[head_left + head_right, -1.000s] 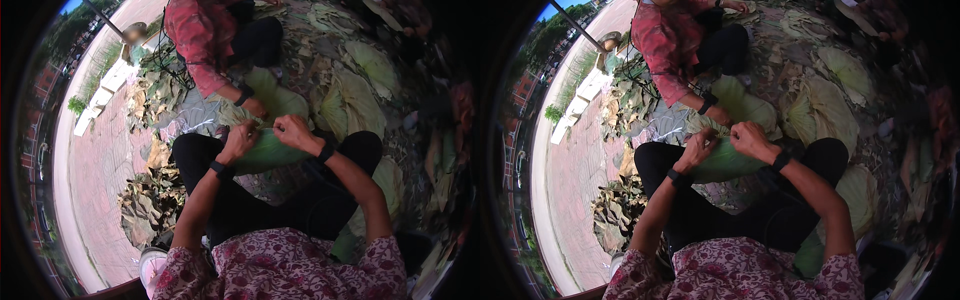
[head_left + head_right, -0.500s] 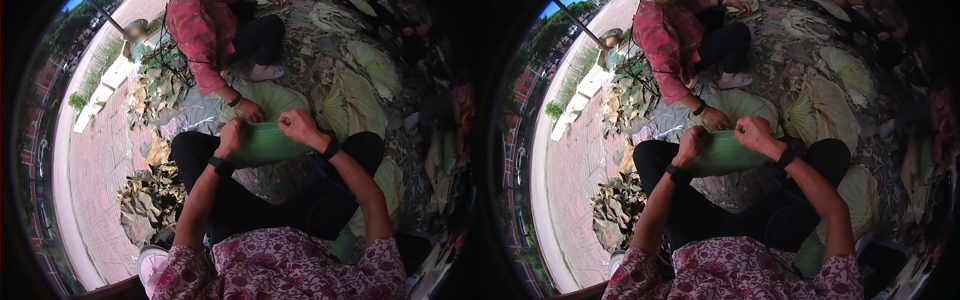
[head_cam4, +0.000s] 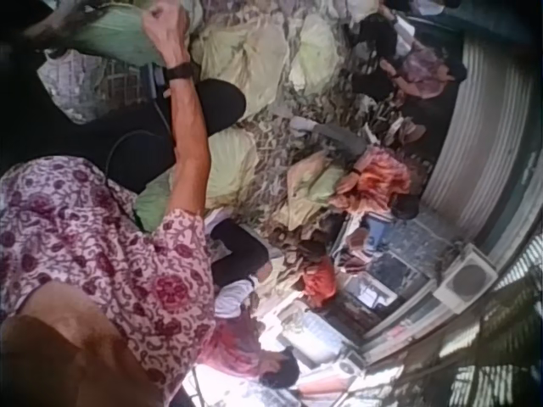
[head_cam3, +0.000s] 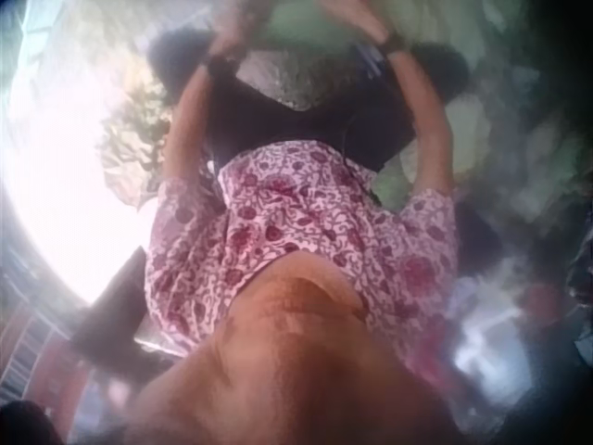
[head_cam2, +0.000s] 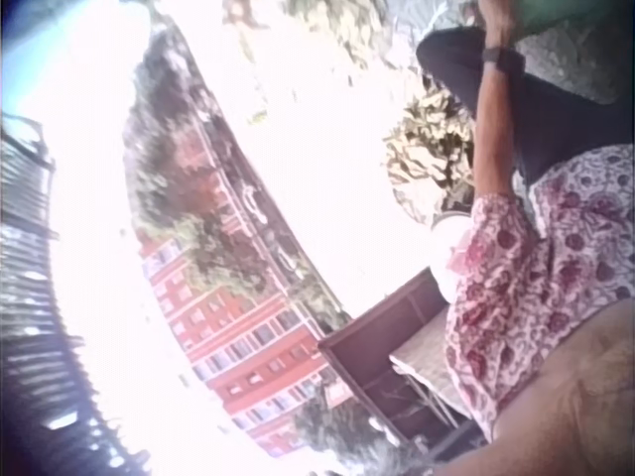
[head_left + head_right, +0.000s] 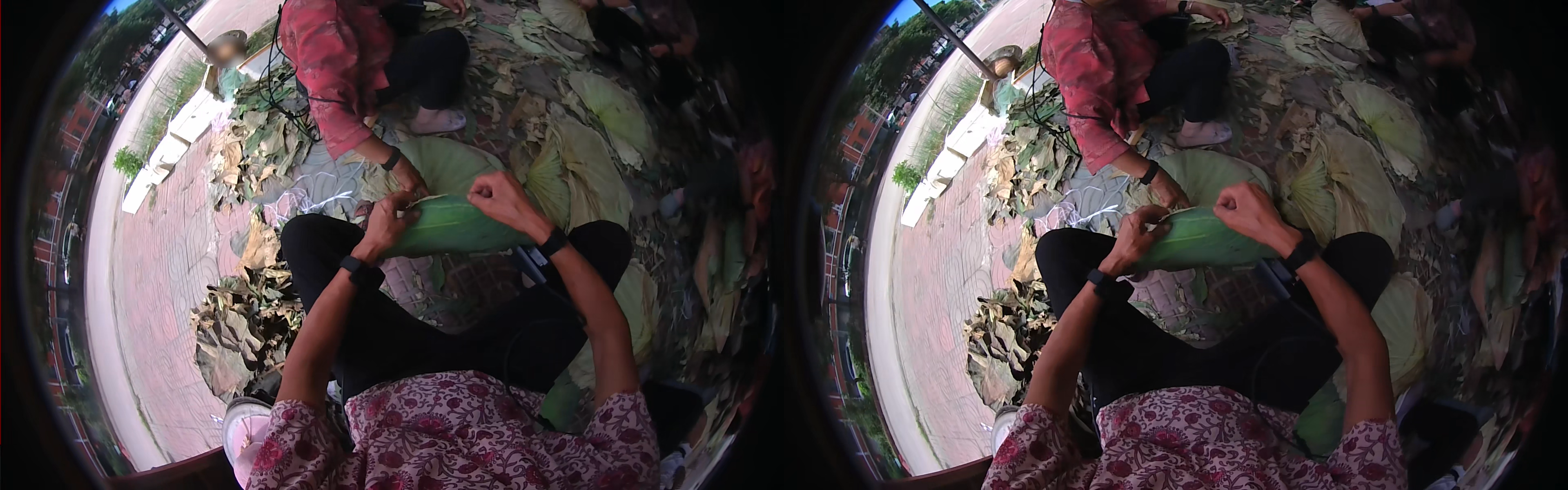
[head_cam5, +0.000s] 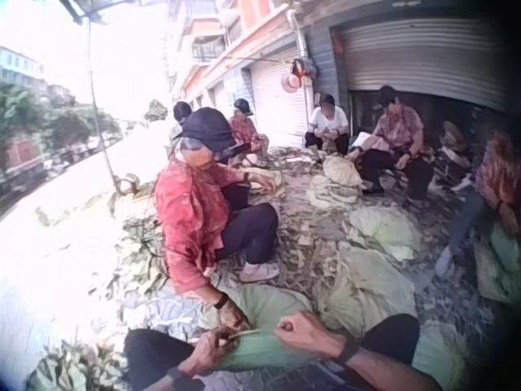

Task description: Processing large lotus leaves by hand, likely for use as food wrappers.

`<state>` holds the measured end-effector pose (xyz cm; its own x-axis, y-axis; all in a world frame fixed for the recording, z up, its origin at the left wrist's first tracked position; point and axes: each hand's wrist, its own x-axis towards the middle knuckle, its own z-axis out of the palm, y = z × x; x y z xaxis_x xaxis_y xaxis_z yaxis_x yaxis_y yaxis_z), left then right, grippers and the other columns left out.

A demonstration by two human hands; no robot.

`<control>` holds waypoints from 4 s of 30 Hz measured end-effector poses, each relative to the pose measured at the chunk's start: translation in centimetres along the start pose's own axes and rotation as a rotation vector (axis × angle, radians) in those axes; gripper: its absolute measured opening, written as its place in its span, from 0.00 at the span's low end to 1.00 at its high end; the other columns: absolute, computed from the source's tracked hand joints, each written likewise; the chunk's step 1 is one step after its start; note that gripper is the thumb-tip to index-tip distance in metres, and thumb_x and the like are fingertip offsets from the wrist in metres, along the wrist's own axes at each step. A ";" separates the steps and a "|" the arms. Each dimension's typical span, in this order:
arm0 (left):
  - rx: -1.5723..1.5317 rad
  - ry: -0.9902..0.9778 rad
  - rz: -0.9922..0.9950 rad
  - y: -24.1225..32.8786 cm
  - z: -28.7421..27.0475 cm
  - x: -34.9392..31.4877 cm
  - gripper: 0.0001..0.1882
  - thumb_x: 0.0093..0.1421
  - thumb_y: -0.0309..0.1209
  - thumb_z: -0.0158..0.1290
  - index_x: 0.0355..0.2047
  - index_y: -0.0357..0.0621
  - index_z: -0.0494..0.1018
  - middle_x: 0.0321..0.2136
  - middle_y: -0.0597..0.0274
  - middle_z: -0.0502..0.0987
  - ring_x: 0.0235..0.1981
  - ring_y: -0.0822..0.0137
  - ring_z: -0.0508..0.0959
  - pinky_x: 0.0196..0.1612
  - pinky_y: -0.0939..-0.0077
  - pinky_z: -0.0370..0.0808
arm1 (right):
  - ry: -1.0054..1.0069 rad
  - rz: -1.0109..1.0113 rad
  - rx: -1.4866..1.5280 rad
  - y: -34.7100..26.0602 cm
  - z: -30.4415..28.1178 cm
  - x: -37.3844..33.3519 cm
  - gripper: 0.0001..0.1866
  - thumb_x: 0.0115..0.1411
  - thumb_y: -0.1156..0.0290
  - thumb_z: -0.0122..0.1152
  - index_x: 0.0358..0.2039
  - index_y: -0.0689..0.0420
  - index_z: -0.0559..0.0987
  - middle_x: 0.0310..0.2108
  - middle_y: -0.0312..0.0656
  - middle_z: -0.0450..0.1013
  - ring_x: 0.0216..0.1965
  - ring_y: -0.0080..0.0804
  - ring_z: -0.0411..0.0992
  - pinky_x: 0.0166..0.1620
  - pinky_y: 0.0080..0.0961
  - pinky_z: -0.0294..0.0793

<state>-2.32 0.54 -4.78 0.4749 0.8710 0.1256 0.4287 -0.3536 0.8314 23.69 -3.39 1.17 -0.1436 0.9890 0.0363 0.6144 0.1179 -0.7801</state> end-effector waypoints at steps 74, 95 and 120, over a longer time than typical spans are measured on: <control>-0.184 -0.141 -0.183 3.8 0.1 -0.2 0.07 0.56 0.27 0.56 0.29 0.32 0.74 0.20 0.62 0.75 0.23 0.75 0.71 0.28 0.76 0.68 | 0.300 0.248 0.316 7.0 2.9 2.3 0.10 0.54 0.69 0.59 0.25 0.64 0.77 0.19 0.40 0.75 0.22 0.26 0.74 0.27 0.24 0.70; 0.465 -0.290 0.149 1.6 4.5 -0.2 0.21 0.49 0.40 0.60 0.36 0.36 0.72 0.33 0.50 0.72 0.40 0.48 0.72 0.44 0.57 0.65 | -0.139 0.176 0.863 -1.1 2.3 0.4 0.12 0.60 0.65 0.58 0.35 0.62 0.74 0.25 0.38 0.73 0.26 0.20 0.73 0.30 0.16 0.72; 0.406 -0.301 0.021 -0.1 2.1 -0.1 0.14 0.53 0.36 0.54 0.37 0.40 0.76 0.26 0.42 0.75 0.31 0.43 0.76 0.34 0.53 0.73 | 0.553 0.039 -0.365 6.4 -3.2 0.8 0.19 0.50 0.73 0.60 0.45 0.61 0.71 0.41 0.52 0.71 0.46 0.54 0.68 0.46 0.43 0.68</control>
<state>-0.82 -0.21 -6.03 0.6615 0.7466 -0.0711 0.6525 -0.5261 0.5454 30.01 -1.56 -1.78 0.2435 0.8821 0.4032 0.8483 0.0079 -0.5295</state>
